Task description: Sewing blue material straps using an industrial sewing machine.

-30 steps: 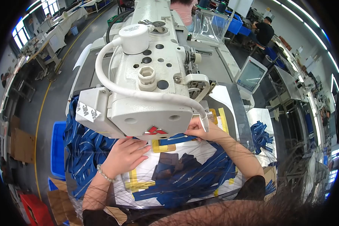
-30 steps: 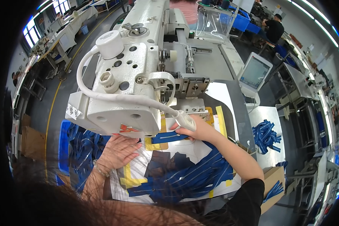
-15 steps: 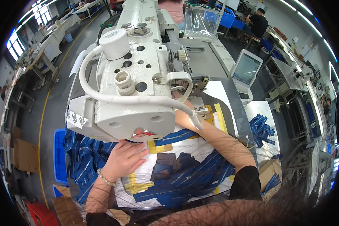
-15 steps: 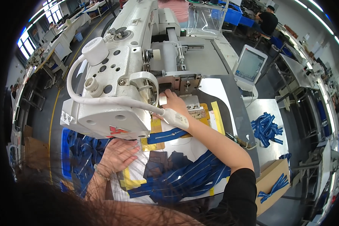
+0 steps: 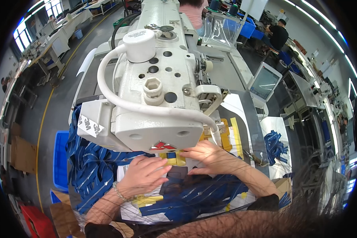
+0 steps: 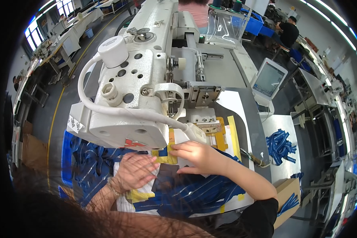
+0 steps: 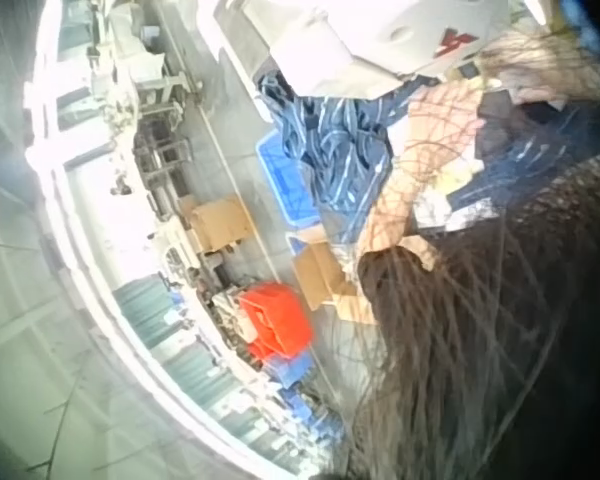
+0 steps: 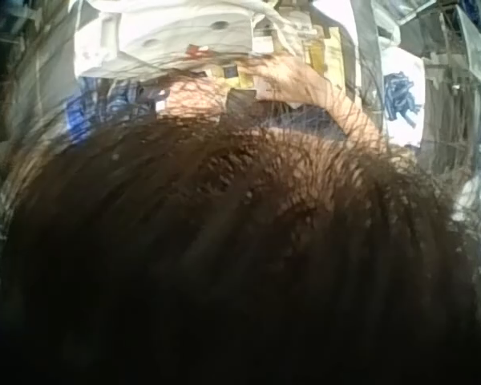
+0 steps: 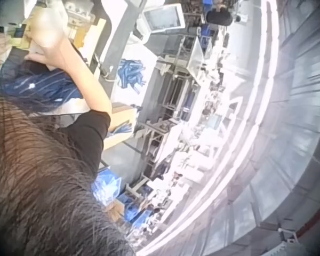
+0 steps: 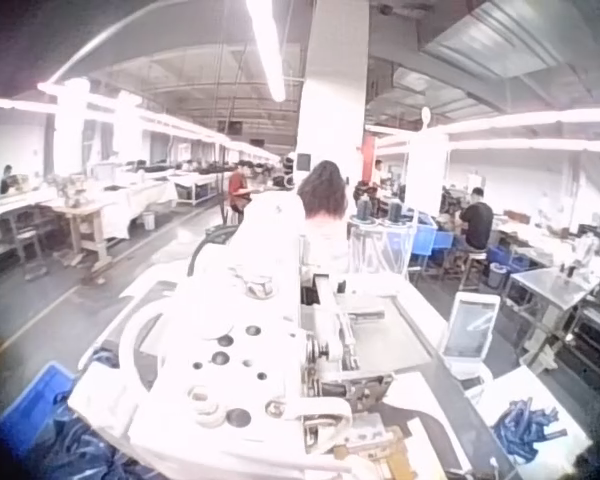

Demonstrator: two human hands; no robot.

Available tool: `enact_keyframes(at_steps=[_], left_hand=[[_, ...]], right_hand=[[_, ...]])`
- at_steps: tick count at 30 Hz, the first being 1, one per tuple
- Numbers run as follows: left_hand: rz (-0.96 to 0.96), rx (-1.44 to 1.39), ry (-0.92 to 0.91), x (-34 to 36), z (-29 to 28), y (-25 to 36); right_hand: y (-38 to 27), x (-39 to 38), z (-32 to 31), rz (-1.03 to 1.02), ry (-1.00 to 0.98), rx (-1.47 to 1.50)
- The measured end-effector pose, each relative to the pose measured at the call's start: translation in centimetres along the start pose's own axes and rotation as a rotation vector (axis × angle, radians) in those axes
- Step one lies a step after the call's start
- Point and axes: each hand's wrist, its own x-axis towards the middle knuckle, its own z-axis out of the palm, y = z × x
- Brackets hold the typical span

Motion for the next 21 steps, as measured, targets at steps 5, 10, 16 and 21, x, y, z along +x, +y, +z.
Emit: enact_keyframes(at_steps=[5,10,16,21], left_hand=[[0.005,0.204,-0.274,0.4,1.7,1.7],[0.005,0.122,-0.417,0.4,2.2,1.2],[-0.05,0.02,-0.484,0.3,1.9,1.1],[-0.05,0.051,-0.523,0.1,1.8,1.1]], right_hand=[[1.4,-0.6,1.2,-0.022,0.112,-0.249],[2.7,-0.8,2.7,-0.113,0.255,-0.324],[2.9,-1.2,3.3,-0.067,0.245,-0.385],[3.0,-1.4,3.8,-0.037,0.29,-0.418]])
